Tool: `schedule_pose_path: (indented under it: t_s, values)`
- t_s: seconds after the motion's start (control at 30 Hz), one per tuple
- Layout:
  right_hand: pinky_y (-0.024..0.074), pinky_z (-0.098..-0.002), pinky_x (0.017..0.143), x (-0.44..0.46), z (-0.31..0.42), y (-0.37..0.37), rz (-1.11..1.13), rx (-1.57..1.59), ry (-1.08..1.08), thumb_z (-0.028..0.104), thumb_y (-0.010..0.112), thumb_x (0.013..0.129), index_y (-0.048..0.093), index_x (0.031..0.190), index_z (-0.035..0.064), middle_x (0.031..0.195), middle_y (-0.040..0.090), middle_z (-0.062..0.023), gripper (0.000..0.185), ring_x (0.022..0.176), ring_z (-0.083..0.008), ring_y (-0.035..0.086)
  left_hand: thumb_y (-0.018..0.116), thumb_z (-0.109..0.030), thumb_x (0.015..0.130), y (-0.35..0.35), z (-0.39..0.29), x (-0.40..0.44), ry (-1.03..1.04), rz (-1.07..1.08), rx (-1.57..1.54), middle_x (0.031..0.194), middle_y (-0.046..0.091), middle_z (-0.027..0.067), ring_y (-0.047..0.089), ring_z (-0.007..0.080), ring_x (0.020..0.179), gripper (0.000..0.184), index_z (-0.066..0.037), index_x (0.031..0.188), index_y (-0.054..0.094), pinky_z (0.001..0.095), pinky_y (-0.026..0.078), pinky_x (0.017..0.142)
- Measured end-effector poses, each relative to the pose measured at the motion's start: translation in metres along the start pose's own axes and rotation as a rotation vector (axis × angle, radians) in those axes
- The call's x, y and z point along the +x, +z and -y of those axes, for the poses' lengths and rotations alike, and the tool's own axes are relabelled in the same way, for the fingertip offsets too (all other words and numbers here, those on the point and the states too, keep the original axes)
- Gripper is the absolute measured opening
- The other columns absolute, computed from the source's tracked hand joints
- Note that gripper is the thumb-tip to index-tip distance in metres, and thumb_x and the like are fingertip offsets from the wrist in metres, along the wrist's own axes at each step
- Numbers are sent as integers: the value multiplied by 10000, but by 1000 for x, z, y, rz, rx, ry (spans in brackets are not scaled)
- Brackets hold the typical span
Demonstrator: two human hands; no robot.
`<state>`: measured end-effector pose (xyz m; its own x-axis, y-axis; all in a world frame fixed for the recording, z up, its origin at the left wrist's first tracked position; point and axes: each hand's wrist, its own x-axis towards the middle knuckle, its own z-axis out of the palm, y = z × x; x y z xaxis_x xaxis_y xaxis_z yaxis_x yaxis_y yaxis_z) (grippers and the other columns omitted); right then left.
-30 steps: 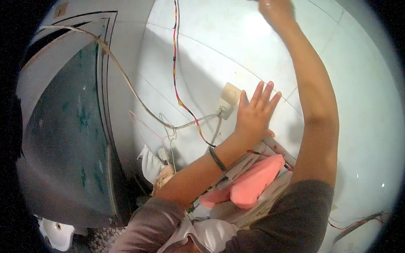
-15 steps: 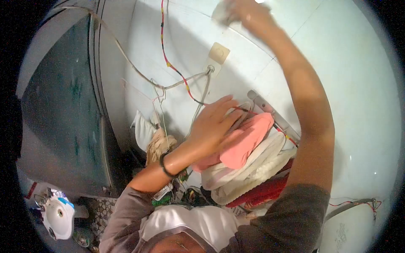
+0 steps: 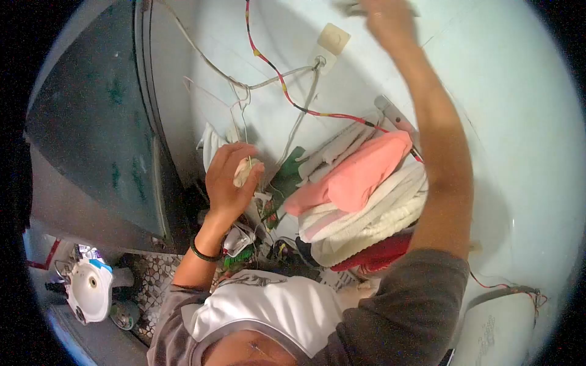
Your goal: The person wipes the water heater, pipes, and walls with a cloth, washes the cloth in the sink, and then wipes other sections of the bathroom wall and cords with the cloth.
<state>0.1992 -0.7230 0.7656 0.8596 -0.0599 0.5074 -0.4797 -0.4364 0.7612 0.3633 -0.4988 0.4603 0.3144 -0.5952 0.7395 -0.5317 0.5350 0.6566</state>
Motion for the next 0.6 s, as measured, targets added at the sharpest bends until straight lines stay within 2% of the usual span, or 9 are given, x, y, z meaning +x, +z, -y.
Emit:
schedule_pose_path:
  t_s: [0.03,0.1,0.2,0.23,0.27,0.37,0.5,0.6]
  values:
    - [416,-404,1039,-1,-3,-24,-82,-140,-77,97,668,778,742,890,86,1155,654,-157,134,1129,-276,588,742,-114,798,1,1,-1,6,-6,-4,1039,637,111,630,313,919,265,-60,1039,647,381,508,779]
    - [462,-411,952,-52,-22,-7,1,69,-107,32,628,776,700,1058,85,1122,663,-127,295,1060,-318,605,737,-107,799,5,0,-2,-10,3,-33,1035,636,118,626,315,921,251,-53,1028,652,387,505,786]
    - [478,-385,937,-92,37,11,322,398,-133,4,618,697,747,953,52,1134,679,-77,291,1054,-289,586,738,-106,797,15,-6,0,11,35,-100,1026,637,120,627,315,919,248,-48,1023,654,387,503,787]
    - [458,-369,978,-84,46,15,464,358,-296,29,630,694,763,849,59,1149,676,-61,207,1119,-275,553,738,-107,796,18,-10,4,18,45,-127,1021,639,121,628,316,918,247,-48,1021,655,386,502,786]
    - [437,-364,1009,-89,51,39,438,377,-420,57,638,701,773,855,87,1144,677,-53,207,1174,-261,527,738,-108,795,20,-15,6,22,53,-152,1016,641,121,629,318,918,246,-47,1019,656,386,501,784]
    - [437,-371,1010,-90,86,62,763,378,-445,80,639,713,768,823,82,1165,659,-45,169,1203,-260,513,738,-117,797,18,-23,5,33,113,-118,1001,649,116,632,323,915,238,-51,1013,661,381,499,773]
    - [454,-382,982,-92,88,55,643,320,-598,104,632,762,743,850,59,1236,588,-45,149,1194,-262,525,728,-132,810,32,-6,-13,-14,76,-151,986,657,107,634,320,896,202,-52,987,671,386,498,771]
    - [478,-390,929,-109,111,73,794,429,-465,141,626,788,722,922,66,1241,584,-50,182,1163,-266,545,726,-130,810,34,-7,-18,-26,54,-183,966,656,115,635,316,877,192,-45,973,672,388,498,763]
